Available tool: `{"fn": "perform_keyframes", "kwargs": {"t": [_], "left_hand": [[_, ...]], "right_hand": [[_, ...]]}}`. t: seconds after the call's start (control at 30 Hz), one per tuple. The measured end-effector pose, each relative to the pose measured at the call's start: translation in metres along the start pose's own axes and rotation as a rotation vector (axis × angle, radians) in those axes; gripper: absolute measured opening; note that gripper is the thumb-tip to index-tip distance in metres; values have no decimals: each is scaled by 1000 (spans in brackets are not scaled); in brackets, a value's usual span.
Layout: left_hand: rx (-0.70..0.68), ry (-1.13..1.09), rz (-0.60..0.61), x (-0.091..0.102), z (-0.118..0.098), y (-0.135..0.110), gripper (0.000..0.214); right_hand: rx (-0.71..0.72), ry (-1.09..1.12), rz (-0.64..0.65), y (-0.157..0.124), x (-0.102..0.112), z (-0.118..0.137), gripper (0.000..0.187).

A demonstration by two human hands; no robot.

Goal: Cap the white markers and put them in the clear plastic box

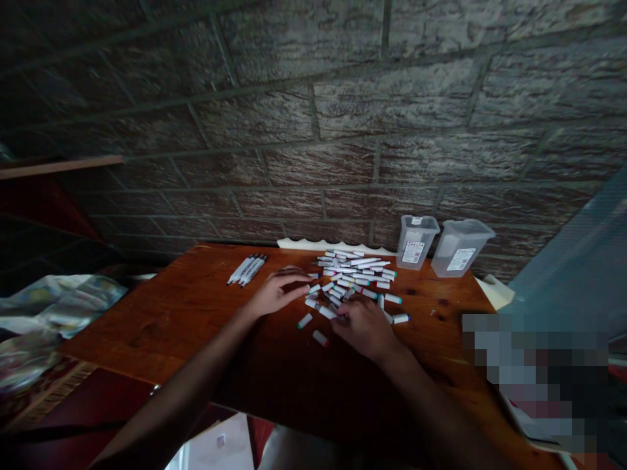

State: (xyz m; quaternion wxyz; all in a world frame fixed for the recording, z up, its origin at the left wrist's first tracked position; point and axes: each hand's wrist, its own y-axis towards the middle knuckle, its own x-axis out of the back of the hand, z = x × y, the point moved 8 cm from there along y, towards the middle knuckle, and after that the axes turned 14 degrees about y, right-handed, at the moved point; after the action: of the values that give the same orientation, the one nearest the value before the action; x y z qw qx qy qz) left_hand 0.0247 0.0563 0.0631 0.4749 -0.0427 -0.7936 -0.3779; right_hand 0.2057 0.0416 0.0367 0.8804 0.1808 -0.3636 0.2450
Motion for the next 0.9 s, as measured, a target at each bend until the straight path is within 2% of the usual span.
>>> {"fn": "perform_keyframes", "kwargs": {"t": [0.1,0.2,0.27,0.4,0.47,0.6,0.73,0.8,0.83,0.9], "left_hand": [[-105,-37,59,-11,-18,2,27],[-122,-22,96,-17,-19,2,26],[-71,3,76,-15,-14,2,25],[58,35,-71,2,-6,1,17],[99,35,-110,7,-8,1,20],[172,-32,-97,3,-11,-1,36],[284,-163,-101,0,-3,-5,59],[293,-198,-84,-2,-2,-6,69],[280,-185,-76,-2,-4,-6,69],[247,-124,-85,0,-9,-4,55]], "right_hand": [[-22,88,-33,2,13,-8,20],[-47,155,-70,3,24,-18,22],[-60,210,-82,3,28,-24,24],[-73,355,-103,3,31,-31,27],[-84,454,-105,4,30,-32,30],[-156,720,-153,6,27,-32,34],[-217,955,-201,8,22,-37,34],[-261,1076,-204,9,17,-40,34],[-289,1127,-211,9,14,-43,34],[-334,1202,-227,8,10,-46,36]]}}
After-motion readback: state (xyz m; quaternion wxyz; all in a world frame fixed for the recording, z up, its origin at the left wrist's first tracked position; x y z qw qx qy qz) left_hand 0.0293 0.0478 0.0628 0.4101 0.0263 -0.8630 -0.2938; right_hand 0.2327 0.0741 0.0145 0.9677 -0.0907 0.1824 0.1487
